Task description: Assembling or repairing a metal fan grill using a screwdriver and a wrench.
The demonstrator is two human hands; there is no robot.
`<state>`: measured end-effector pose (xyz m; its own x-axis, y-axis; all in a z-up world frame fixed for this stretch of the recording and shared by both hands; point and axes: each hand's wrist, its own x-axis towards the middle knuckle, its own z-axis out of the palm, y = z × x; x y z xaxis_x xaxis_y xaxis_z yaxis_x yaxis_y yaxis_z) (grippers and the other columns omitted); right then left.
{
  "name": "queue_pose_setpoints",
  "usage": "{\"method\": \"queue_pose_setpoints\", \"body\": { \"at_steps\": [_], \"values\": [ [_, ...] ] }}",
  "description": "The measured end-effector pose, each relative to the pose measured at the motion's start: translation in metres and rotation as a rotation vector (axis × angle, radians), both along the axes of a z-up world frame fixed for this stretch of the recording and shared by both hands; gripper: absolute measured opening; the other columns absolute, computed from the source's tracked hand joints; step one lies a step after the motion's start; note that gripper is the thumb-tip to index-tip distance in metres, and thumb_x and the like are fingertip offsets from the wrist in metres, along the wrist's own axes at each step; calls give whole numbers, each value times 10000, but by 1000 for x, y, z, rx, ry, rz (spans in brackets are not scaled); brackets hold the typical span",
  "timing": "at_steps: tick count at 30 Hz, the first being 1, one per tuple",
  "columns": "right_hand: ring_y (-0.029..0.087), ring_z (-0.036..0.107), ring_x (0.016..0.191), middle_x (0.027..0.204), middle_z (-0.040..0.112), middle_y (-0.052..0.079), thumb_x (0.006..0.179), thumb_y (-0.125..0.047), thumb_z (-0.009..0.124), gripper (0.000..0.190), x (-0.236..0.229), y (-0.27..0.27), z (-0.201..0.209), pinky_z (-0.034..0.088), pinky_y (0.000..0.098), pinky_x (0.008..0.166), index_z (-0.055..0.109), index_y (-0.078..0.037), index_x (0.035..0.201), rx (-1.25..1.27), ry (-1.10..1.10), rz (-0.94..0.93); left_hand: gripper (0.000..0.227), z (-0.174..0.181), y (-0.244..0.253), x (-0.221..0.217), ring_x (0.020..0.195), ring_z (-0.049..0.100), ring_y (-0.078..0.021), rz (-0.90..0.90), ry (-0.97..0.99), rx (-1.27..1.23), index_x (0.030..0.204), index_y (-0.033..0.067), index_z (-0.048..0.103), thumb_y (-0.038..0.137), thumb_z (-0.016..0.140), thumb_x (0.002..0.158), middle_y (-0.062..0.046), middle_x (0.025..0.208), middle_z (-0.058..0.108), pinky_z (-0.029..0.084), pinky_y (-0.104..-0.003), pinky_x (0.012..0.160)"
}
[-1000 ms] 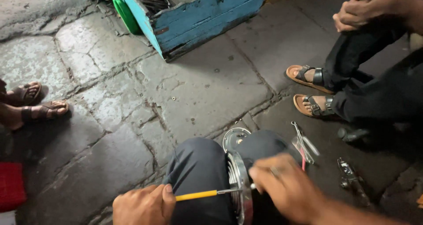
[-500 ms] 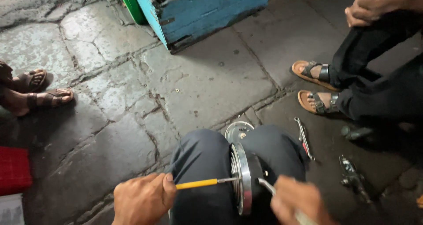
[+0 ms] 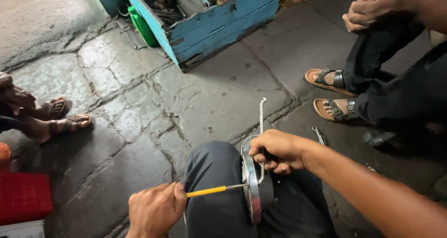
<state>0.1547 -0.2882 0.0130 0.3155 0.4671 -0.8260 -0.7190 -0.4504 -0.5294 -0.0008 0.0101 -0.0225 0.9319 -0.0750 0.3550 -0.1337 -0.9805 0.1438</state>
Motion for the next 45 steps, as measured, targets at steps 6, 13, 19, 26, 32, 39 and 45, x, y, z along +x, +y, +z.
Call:
{"method": "queue_pose_setpoints", "body": {
  "at_steps": [6, 13, 19, 26, 32, 39, 45],
  "values": [
    [161, 421, 306, 524, 529, 106, 902, -257, 590, 349, -16, 5, 24, 266, 323, 300, 591, -25, 641, -92, -236, -11, 383, 7, -2, 0, 402, 612, -302, 8, 62, -18, 536, 139, 616, 287, 560, 885, -28, 488, 627, 464, -456, 393],
    [212, 632, 634, 674, 629, 45, 901, -185, 615, 203, -93, -26, -29, 471, 356, 555, 670, -45, 765, -78, -1762, 273, 411, 9, -4, 1, 421, 624, -313, -7, 37, -66, 507, 146, 614, 303, 570, 883, -38, 495, 637, 466, -472, 404],
    [257, 650, 725, 814, 618, 130, 725, -250, 717, 150, -161, -25, -77, 554, 358, 523, 663, -125, 787, -249, -2217, 358, 355, 8, -3, 1, 427, 631, -321, -6, 57, -59, 548, 160, 620, 312, 588, 866, -53, 483, 632, 469, -484, 407],
    [224, 637, 669, 770, 619, 87, 701, -251, 715, 147, -159, -33, -55, 548, 358, 519, 631, -131, 684, -364, -2206, 271, 392, 11, -7, 0, 426, 624, -324, -29, 41, -84, 526, 141, 617, 299, 582, 884, -60, 484, 625, 472, -477, 415],
    [248, 596, 633, 699, 536, 101, 747, -256, 674, 218, -135, -47, -23, 491, 373, 533, 550, -109, 642, -229, -2020, 229, 395, 9, -5, -5, 417, 621, -328, -1, 63, -72, 529, 137, 620, 300, 576, 886, -51, 511, 649, 469, -474, 405],
    [150, 394, 426, 509, 436, 52, 916, -250, 593, 419, -34, -37, -12, 289, 315, 399, 492, -53, 560, 287, -515, -67, 347, 13, -7, -5, 393, 606, -305, 6, 76, -56, 581, 143, 620, 299, 563, 885, -36, 471, 621, 448, -461, 377],
    [84, 324, 326, 487, 450, 24, 895, -289, 571, 358, -1, -12, -6, 231, 250, 317, 473, -113, 599, -29, 81, 40, 404, 11, -7, -6, 392, 600, -301, 9, 28, -54, 524, 134, 608, 294, 557, 892, -25, 471, 614, 436, -458, 369]
  ]
}}
